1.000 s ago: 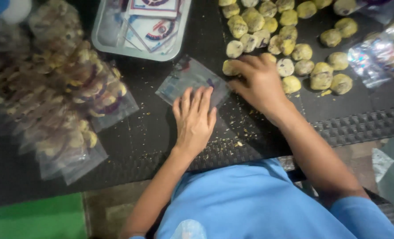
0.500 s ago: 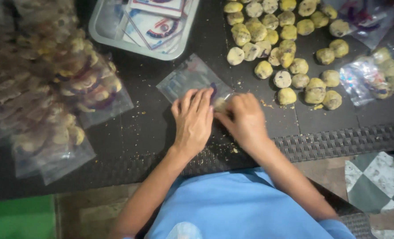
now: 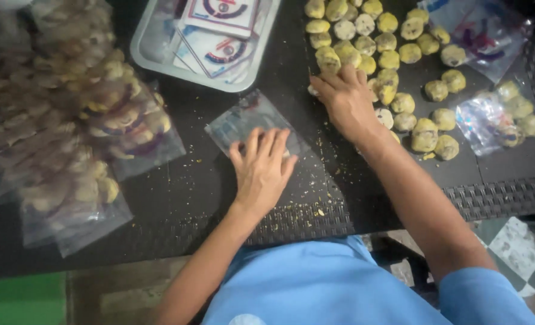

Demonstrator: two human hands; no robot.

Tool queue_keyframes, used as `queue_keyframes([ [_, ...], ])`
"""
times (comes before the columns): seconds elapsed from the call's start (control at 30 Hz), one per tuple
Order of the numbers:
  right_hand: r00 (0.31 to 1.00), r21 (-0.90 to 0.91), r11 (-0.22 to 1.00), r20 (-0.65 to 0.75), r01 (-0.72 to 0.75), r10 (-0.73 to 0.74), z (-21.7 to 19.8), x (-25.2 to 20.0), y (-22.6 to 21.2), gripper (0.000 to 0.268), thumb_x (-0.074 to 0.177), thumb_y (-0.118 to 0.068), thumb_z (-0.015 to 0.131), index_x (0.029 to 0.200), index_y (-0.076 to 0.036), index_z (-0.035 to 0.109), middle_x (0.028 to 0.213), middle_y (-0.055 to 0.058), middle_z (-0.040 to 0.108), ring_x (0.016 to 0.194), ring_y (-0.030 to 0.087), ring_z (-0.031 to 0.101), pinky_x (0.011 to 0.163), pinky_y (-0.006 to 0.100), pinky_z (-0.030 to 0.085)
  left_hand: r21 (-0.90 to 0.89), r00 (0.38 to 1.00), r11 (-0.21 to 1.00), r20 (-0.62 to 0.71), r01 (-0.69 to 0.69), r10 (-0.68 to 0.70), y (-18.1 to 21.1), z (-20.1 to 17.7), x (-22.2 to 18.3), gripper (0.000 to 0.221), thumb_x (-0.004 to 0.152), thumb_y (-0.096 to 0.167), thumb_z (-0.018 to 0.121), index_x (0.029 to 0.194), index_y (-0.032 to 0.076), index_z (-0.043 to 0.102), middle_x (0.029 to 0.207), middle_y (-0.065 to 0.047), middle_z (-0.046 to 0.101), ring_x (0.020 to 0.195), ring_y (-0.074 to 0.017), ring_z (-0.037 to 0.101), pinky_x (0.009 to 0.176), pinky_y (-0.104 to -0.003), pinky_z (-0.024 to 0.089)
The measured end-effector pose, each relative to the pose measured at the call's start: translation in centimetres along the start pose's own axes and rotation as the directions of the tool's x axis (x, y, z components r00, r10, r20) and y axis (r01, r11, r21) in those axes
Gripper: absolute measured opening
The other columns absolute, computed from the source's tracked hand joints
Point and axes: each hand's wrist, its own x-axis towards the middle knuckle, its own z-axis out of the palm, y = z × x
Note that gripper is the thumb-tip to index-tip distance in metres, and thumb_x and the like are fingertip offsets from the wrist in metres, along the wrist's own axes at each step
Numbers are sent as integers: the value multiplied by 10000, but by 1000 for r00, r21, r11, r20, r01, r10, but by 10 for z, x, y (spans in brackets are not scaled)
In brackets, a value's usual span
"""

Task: Packaging small round baked goods into individual plastic bags.

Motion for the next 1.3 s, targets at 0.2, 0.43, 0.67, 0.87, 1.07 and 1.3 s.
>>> queue_keyframes([
  [0.2,908,556,723,172,-410,383,-63,-37,-48,338,872,-350,767,1154,-180,689,893,23,692,810,229,662,723,378,505,-5,999,1000,-45,-4,4,-4,-4,2,307,931,154,566,1237,167,588,1158,-28,614,1212,-252,486,920,-513,297],
  [0.43,824,528,642,245,-555,511,-49,-64,-109,291,777,-220,819,947,-104,612,725,28,701,639,215,698,560,344,532,-41,1000,999,22,-14,14,-2,-11,4,334,936,146,552,1267,150,587,1215,-55,608,1251,-263,452,930,-529,277],
  [0.67,938,272,900,170,-340,303,-38,-64,-102,515,755,-358,793,1154,-101,593,845,41,598,819,241,653,716,372,546,-109,993,992,87,-70,80,-7,-12,-4,357,983,73,432,1325,87,535,1290,-150,548,1286,-334,398,959,-565,248],
  [0.87,963,344,900,129,-268,237,-26,-34,-105,383,769,-258,801,1071,-97,630,822,44,632,813,254,680,699,356,555,-37,990,990,44,-133,135,-19,-12,-9,397,972,63,453,1360,98,526,1329,-166,531,1298,-368,384,971,-594,244],
  [1.07,974,412,884,56,-223,219,-5,-38,-118,188,802,-152,772,930,-117,640,752,24,601,755,245,673,656,327,552,-68,981,979,15,-194,196,-30,-21,-8,372,1008,84,426,1369,72,513,1299,-164,567,1267,-365,449,999,-526,333],
  [1.3,996,404,910,46,-91,79,-26,-41,-114,205,799,-159,776,930,-88,635,807,54,578,797,269,643,683,375,533,-107,983,977,1,-182,183,-27,-27,-7,325,1012,150,460,1319,78,534,1230,-102,592,1224,-279,483,1002,-436,349],
])
